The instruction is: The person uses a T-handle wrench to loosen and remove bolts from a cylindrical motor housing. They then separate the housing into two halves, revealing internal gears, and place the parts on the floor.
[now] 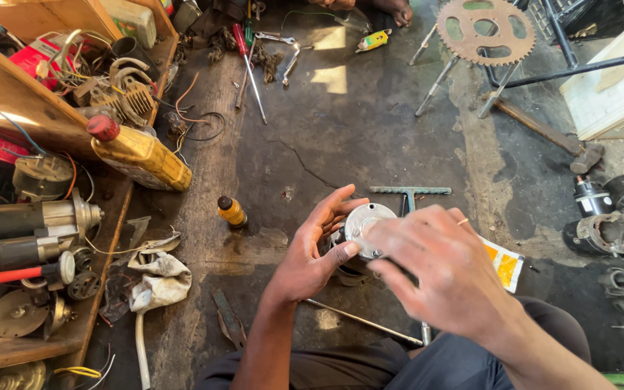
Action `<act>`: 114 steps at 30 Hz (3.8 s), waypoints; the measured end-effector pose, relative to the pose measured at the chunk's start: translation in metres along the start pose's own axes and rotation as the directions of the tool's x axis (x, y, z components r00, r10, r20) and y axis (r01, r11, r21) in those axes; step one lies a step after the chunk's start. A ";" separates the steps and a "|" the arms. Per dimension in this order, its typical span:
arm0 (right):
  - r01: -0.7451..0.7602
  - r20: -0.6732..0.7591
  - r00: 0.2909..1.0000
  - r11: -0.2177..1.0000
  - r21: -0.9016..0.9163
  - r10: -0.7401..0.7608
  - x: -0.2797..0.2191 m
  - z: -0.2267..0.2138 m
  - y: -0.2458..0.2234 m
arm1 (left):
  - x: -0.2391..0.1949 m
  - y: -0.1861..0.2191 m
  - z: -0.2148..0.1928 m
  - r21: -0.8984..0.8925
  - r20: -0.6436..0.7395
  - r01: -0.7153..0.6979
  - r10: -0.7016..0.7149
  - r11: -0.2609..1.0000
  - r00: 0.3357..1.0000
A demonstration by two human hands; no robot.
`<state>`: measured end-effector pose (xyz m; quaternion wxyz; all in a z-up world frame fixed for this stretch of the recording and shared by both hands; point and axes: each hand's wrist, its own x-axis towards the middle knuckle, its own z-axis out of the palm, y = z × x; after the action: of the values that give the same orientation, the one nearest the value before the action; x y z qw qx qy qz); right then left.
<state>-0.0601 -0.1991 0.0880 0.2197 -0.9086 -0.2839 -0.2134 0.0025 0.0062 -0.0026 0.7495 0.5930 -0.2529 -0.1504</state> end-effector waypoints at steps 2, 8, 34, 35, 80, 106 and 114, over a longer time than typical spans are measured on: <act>-0.116 0.045 0.992 0.989 -0.087 0.120 0.003 0.002 -0.001 | 0.000 -0.001 0.001 0.011 -0.005 0.008 -0.008 1.000 1.000; 0.063 -0.068 0.996 0.997 0.034 -0.061 0.007 -0.004 -0.003 | 0.000 -0.001 -0.002 -0.005 -0.010 0.018 -0.018 1.000 1.000; 0.042 0.013 0.999 0.999 0.024 -0.042 0.033 -0.031 -0.017 | 0.001 -0.003 -0.004 0.027 -0.007 0.016 -0.016 1.000 1.000; 0.074 0.005 0.997 0.997 0.022 -0.074 0.035 -0.035 -0.019 | 0.000 -0.004 -0.004 0.023 -0.008 0.018 -0.018 1.000 1.000; 0.313 0.407 0.293 -0.489 0.814 0.865 -0.165 0.058 0.338 | 0.003 0.004 0.007 0.054 -0.076 0.119 -0.115 0.991 0.990; -0.670 0.505 0.644 0.742 0.009 0.575 -0.087 0.195 0.270 | 0.000 0.001 0.011 0.005 -0.084 0.094 -0.094 0.996 0.992; -0.687 0.226 0.726 0.697 0.204 0.649 -0.045 0.146 0.244 | 0.000 -0.003 0.013 0.321 0.023 -0.026 0.020 0.947 1.000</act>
<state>0.0933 -0.3229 -0.1214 0.3856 -0.9222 0.0251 -0.0147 -0.0041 -0.0050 -0.0033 0.6423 0.7025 -0.2881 -0.1044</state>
